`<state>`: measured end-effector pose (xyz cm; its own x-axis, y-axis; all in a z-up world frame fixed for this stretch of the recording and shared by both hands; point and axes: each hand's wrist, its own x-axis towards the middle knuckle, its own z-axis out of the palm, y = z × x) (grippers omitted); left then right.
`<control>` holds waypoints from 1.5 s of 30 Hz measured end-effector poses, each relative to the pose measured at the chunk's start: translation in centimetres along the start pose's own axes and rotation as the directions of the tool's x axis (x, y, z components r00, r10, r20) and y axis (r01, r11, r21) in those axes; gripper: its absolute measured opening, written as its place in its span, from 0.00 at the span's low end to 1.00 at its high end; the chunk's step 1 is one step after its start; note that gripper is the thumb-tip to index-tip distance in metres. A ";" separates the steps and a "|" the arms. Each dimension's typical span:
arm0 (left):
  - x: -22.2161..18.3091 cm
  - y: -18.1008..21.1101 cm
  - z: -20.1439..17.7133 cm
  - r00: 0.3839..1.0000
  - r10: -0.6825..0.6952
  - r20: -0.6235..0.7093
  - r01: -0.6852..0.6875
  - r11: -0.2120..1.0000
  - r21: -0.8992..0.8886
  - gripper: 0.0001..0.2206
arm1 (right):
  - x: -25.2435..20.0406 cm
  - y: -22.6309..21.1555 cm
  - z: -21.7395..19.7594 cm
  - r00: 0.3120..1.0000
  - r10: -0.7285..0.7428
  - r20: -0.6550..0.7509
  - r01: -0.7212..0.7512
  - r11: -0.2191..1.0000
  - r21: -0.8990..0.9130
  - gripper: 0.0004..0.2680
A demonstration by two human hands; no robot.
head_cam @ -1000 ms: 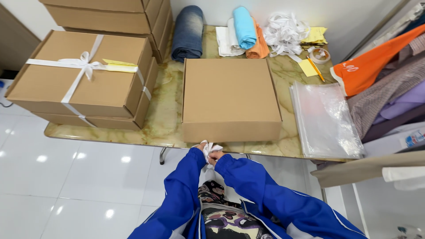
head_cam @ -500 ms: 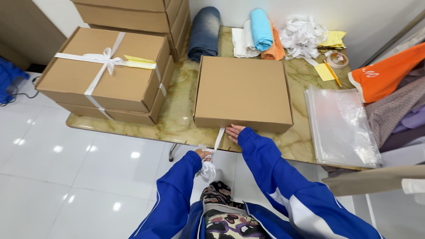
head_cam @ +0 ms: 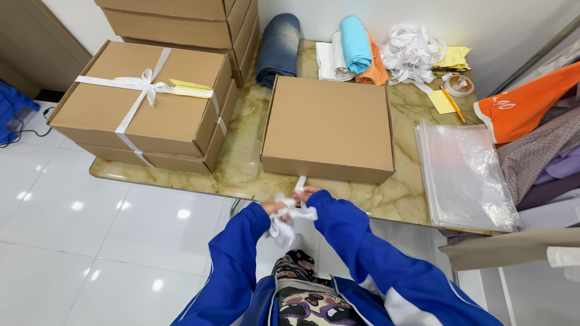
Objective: Packing clothes into plastic bags and cardboard boxes, then tying ribbons and stacking the finished boxes.
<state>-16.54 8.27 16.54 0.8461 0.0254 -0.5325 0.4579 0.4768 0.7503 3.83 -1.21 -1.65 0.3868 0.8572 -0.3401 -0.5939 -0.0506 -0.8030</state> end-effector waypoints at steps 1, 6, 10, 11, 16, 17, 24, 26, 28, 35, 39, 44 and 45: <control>-1.7 2.8 2.4 0.954 -0.105 -0.280 0.162 0.968 0.190 0.23 | -2.6 -1.8 2.3 0.992 -0.123 -0.001 0.120 0.970 -0.213 0.10; 10.6 -2.8 -5.9 0.809 -0.099 -0.579 0.312 0.908 0.281 0.40 | -10.1 -9.7 9.4 0.819 -0.473 0.325 0.550 0.488 -0.678 0.03; 12.6 -0.1 -3.9 0.956 -0.214 -0.201 0.018 0.725 -0.688 0.38 | -11.8 -11.8 9.0 0.629 -0.479 0.612 0.712 0.038 -0.701 0.02; 14.4 0.0 -5.7 0.968 -0.206 -0.145 0.028 0.660 -0.751 0.39 | -11.9 -12.4 8.5 0.604 -0.474 0.640 0.701 -0.065 -0.710 0.02; 13.3 3.5 -1.2 0.947 0.045 -0.317 -0.267 0.658 -0.704 0.17 | -12.7 -15.7 5.6 0.726 -0.535 0.433 0.581 0.141 -0.801 0.07; 13.6 4.1 -1.0 0.931 0.088 -0.353 -0.325 0.636 -0.700 0.11 | -13.2 -16.9 5.9 0.819 -0.511 0.260 0.484 0.373 -0.792 0.10; 13.9 11.6 5.5 0.958 0.216 -0.187 -0.285 0.678 -0.678 0.08 | -11.7 -23.3 4.8 0.953 -0.303 0.011 0.298 0.928 -0.226 0.36; 16.2 13.0 8.5 0.919 0.188 -0.346 -0.324 0.860 -0.393 0.18 | -8.8 -24.0 3.8 0.765 -0.507 0.398 0.610 0.768 -0.195 0.50; 19.5 14.8 9.1 0.939 0.211 -0.271 -0.302 0.884 -0.357 0.17 | -8.4 -27.8 5.1 0.785 -0.548 0.289 0.619 0.691 -0.373 0.51; 32.5 18.7 9.5 0.987 0.159 0.023 -0.145 0.943 -0.299 0.26 | -2.0 -35.6 -5.5 0.870 -0.485 0.091 0.413 0.614 -0.673 0.25; 31.7 24.8 11.1 0.980 0.127 0.155 -0.084 0.963 -0.257 0.22 | 0.4 -36.7 -17.1 0.893 -0.417 -0.166 0.087 0.524 -0.847 0.24; 28.2 32.4 10.6 0.944 0.223 0.242 -0.141 0.938 -0.317 0.18 | 1.7 -40.9 -23.7 0.705 -0.591 -0.391 -0.100 0.464 -0.880 0.13; 29.5 32.6 9.6 0.944 0.222 0.244 -0.138 0.938 -0.319 0.18 | 1.8 -42.3 -23.9 0.705 -0.590 -0.393 -0.103 0.463 -0.880 0.13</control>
<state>25.99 16.16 29.08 0.9669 -0.0842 -0.2408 0.2254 0.7235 0.6524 46.50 -9.72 20.01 0.9005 0.4328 0.0416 0.3059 -0.5626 -0.7680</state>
